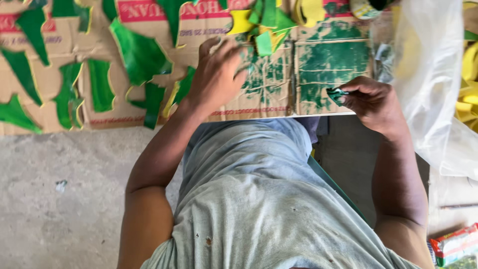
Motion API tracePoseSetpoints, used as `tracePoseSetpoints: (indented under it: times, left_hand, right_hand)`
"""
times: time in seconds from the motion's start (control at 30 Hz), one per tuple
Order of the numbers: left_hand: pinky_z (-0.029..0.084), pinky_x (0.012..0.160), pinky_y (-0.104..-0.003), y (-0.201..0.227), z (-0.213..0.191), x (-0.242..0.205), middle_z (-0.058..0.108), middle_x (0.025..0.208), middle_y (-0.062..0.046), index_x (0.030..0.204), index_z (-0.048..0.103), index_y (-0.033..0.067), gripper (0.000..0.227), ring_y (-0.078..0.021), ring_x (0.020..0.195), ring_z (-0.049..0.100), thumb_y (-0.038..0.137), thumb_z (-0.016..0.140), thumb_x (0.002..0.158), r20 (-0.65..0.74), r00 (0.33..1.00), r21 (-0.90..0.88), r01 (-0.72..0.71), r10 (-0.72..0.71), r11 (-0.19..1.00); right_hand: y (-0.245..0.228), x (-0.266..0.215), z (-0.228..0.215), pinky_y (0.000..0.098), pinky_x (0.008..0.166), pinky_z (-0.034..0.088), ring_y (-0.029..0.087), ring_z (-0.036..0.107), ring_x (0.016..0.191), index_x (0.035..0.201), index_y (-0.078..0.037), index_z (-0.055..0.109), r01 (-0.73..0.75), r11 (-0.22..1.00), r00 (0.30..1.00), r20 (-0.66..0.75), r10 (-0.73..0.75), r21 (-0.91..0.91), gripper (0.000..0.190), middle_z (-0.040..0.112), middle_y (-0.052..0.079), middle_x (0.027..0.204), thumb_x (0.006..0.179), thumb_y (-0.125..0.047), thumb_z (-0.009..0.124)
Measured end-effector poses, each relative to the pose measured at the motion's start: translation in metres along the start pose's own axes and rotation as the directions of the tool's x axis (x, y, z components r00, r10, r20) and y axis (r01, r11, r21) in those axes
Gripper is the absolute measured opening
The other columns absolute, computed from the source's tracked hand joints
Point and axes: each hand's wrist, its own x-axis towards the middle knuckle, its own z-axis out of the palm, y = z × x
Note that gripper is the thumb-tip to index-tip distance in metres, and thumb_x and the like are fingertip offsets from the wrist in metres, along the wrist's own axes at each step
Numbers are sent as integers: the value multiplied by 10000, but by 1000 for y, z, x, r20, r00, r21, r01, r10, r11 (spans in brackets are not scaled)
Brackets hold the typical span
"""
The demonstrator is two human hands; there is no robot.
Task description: The person repeatedly picks up yellow foam cutouts from a plastic bag, applies green paint to one side using a small brush, and places the painted pieces onto a cardboard surface. The person continues this cycle throughout the clip, accumulating a growing pile of green-painted cutouts.
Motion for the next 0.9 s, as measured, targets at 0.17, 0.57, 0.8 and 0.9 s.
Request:
tracePoseSetpoints:
  times: [0.17, 0.57, 0.8, 0.9]
  left_hand:
    - [462, 1071, -434, -17, 37, 72, 653, 1232, -147, 1247, 690, -10, 316, -322, 1171, 626, -31, 721, 933, -7, 1000, 29, -4, 4, 1000]
    - [509, 949, -456, 9, 78, 154, 641, 1215, -172, 1023, 716, -8, 354, -379, 1115, 622, 124, 873, 735, 125, 967, 154, -240, 222, 958]
    - [455, 961, -535, 10, 132, 164, 650, 1036, -232, 1111, 656, -66, 656, -284, 687, 703, 361, 901, 678, 14, 950, 294, -303, 313, 906]
    - [465, 830, -446, 6, 149, 165, 662, 969, -221, 1266, 582, -48, 458, -254, 755, 692, 79, 757, 863, 258, 964, 466, -177, 59, 867]
  right_hand:
    - [4, -6, -14, 211, 807, 529, 65, 632, 933, 1123, 20, 698, -18, 998, 998, -53, 21, 55, 181, 693, 29, 1045, 958, 92, 712]
    - [11, -8, -36, 218, 815, 529, 87, 656, 944, 1123, 12, 706, 7, 995, 992, -127, 6, 99, 180, 695, 39, 1042, 960, 90, 705]
    - [19, -18, -37, 219, 807, 513, 82, 637, 921, 1128, 17, 710, -49, 987, 987, -146, 72, 156, 174, 677, 33, 1014, 964, 72, 701]
    - [21, -19, -36, 219, 813, 512, 77, 637, 931, 1131, 16, 704, -47, 984, 986, -150, 73, 171, 173, 684, 31, 1028, 965, 65, 695]
